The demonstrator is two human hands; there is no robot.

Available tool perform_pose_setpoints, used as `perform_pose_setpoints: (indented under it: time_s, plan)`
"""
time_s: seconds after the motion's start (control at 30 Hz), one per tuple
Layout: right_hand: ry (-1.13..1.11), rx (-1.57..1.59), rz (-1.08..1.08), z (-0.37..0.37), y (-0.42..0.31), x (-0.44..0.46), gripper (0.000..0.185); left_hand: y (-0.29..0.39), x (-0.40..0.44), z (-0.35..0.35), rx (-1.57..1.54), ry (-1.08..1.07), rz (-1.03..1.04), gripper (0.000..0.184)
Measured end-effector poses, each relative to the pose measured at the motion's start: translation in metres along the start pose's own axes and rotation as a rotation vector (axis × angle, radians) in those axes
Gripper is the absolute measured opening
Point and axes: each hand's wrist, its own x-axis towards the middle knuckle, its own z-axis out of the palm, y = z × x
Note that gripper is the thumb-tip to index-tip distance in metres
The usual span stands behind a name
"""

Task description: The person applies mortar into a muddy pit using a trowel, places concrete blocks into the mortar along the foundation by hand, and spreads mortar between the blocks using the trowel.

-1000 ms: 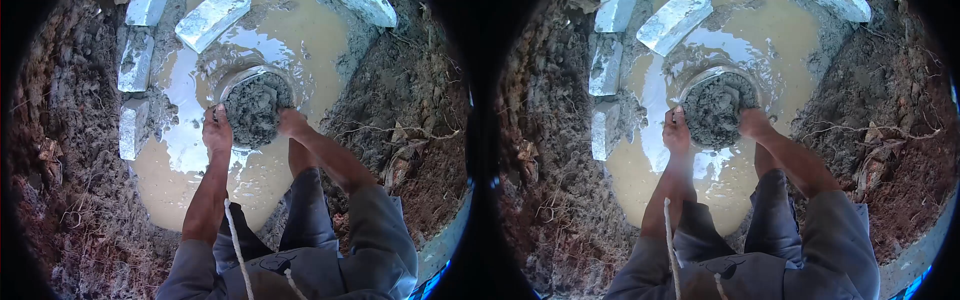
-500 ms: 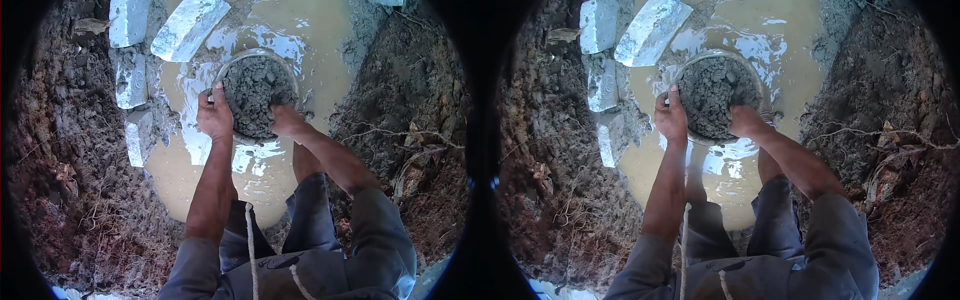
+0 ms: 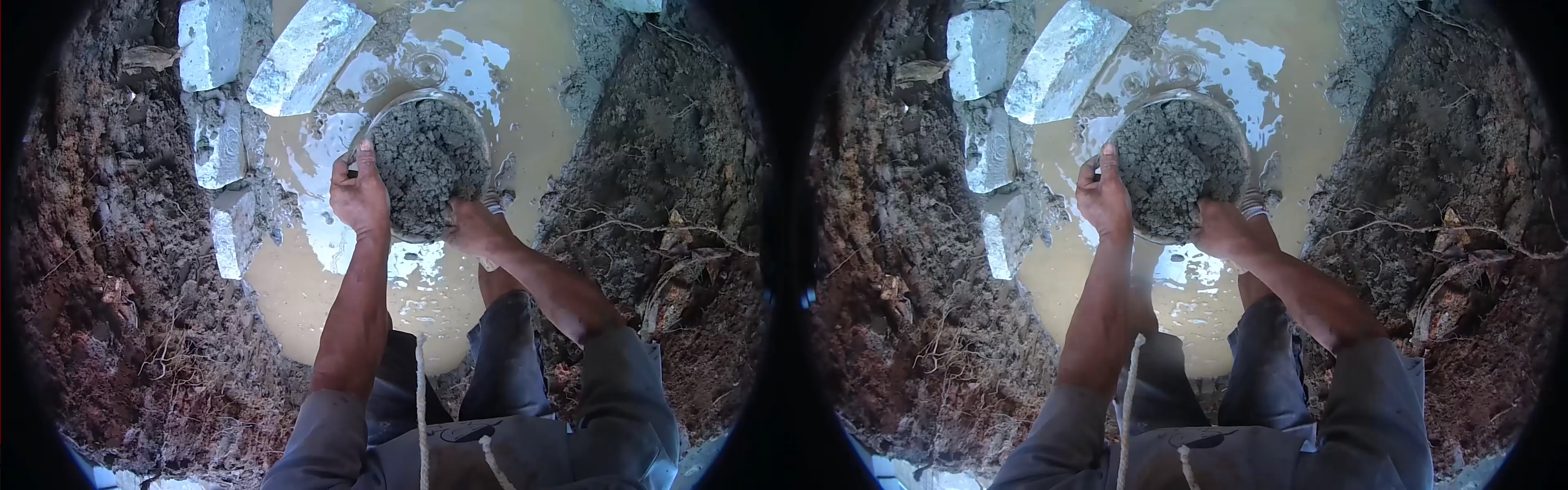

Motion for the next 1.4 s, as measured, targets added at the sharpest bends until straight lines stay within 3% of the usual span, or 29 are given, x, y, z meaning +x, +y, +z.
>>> perform_pose_setpoints:
  time_s: [0.1,0.3,0.33,0.4,0.47,0.53,0.63,0.73,0.77,0.97,1.07,1.1,1.23,1.4]
  plan:
    - [-0.016,0.027,0.019,-0.010,0.002,-0.013,0.035,-0.002,0.003,0.003,-0.315,-0.092,-0.083,0.036]
    - [-0.278,0.432,0.269,-0.023,0.017,-0.007,0.038,0.002,0.015,0.014,-0.456,-0.180,-0.101,0.035]
    - [-0.288,0.514,0.295,-0.021,0.026,-0.008,0.039,0.013,0.013,0.013,-0.353,-0.157,-0.095,0.034]
    - [-0.248,0.446,0.222,-0.008,0.044,-0.007,0.039,0.036,0.009,0.011,-0.159,-0.146,-0.068,0.032]
    - [-0.116,0.329,0.160,-0.025,0.056,-0.015,0.039,0.039,0.006,0.020,-0.458,-0.273,-0.148,0.031]
    - [-0.139,0.542,0.160,-0.033,0.067,-0.025,0.035,0.017,0.020,0.020,-0.358,-0.243,-0.043,0.033]
    - [-0.121,0.850,0.370,-0.051,0.079,-0.051,0.029,0.023,0.020,0.017,-0.229,-0.234,0.022,0.033]
    - [0.028,1.183,0.429,-0.048,0.110,-0.075,0.021,0.025,0.021,0.022,-0.227,-0.240,0.002,0.034]
    - [0.181,1.188,0.388,-0.037,0.126,-0.079,0.015,0.025,0.023,0.022,-0.156,-0.288,0.015,0.036]
    - [0.948,0.234,0.736,-0.009,0.207,-0.046,0.034,0.025,0.025,0.022,-0.158,-0.225,0.001,0.038]
    - [0.737,0.128,1.114,-0.035,0.210,-0.023,0.044,0.023,0.025,0.023,-0.195,-0.234,0.057,0.041]
    - [0.805,0.160,1.136,-0.032,0.208,-0.018,0.043,0.021,0.026,0.021,-0.163,-0.222,0.055,0.042]
    - [0.964,0.152,1.028,-0.017,0.173,-0.046,0.032,0.019,0.028,0.023,-0.049,-0.180,0.049,0.049]
    - [0.931,0.263,0.747,0.004,0.125,-0.106,0.030,0.033,0.020,0.027,0.100,-0.099,0.044,0.056]
